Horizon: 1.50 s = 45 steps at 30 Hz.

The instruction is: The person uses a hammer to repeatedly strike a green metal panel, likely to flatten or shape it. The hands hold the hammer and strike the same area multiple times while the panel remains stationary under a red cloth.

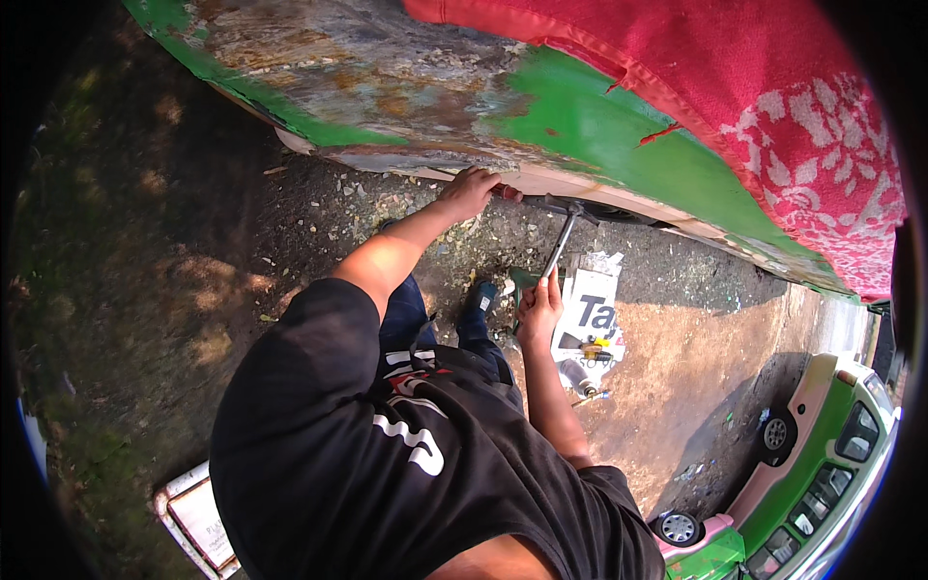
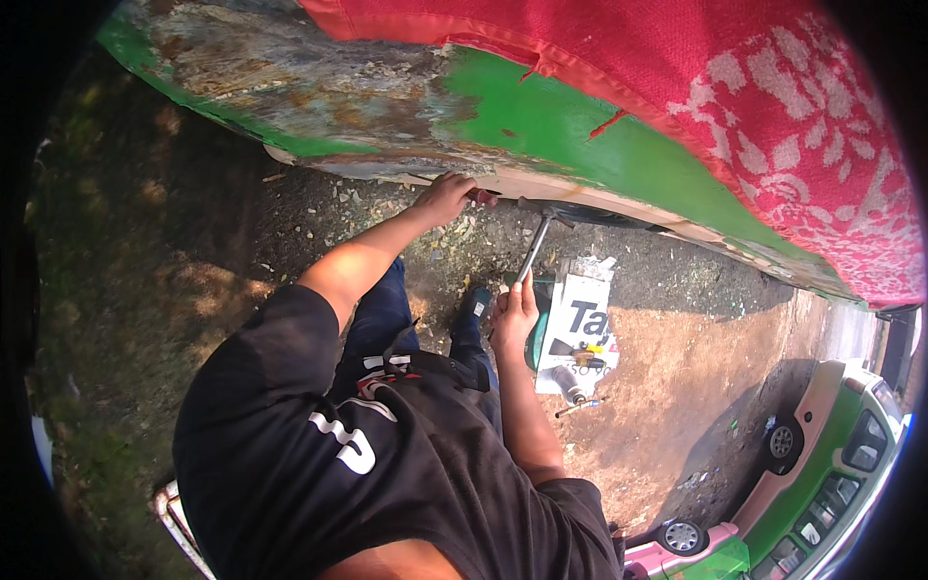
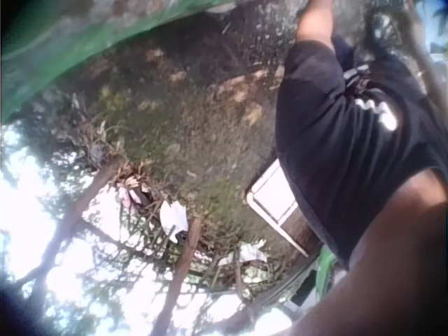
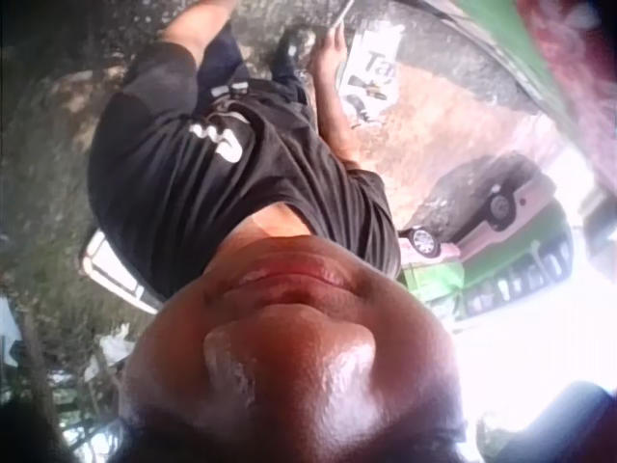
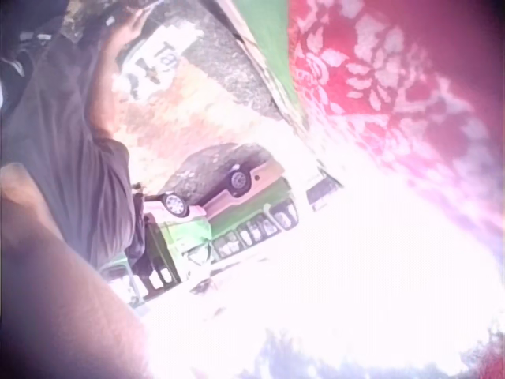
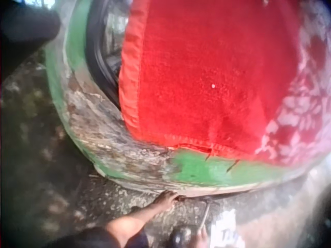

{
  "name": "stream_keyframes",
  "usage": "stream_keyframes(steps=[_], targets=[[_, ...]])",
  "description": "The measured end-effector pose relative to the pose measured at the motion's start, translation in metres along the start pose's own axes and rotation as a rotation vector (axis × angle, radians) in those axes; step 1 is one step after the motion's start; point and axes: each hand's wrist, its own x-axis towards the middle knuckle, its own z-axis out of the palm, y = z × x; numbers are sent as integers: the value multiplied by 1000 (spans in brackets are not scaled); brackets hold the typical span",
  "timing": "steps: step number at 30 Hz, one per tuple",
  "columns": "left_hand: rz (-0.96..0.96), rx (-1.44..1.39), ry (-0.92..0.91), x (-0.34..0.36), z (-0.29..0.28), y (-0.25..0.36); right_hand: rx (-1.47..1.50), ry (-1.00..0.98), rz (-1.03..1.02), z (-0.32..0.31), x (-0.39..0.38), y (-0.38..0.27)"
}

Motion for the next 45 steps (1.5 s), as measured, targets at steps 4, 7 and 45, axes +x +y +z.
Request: stream_keyframes(steps=[4,7,45], targets=[[1,-1,17,-1,0,4,-109,-36,88,0,8,4],[8,18,15,-2,-5,3,-24,-2,8,-10,13,-4],[25,-5,107,-10,2,17,-77,8,59,-32,-6,-10]])
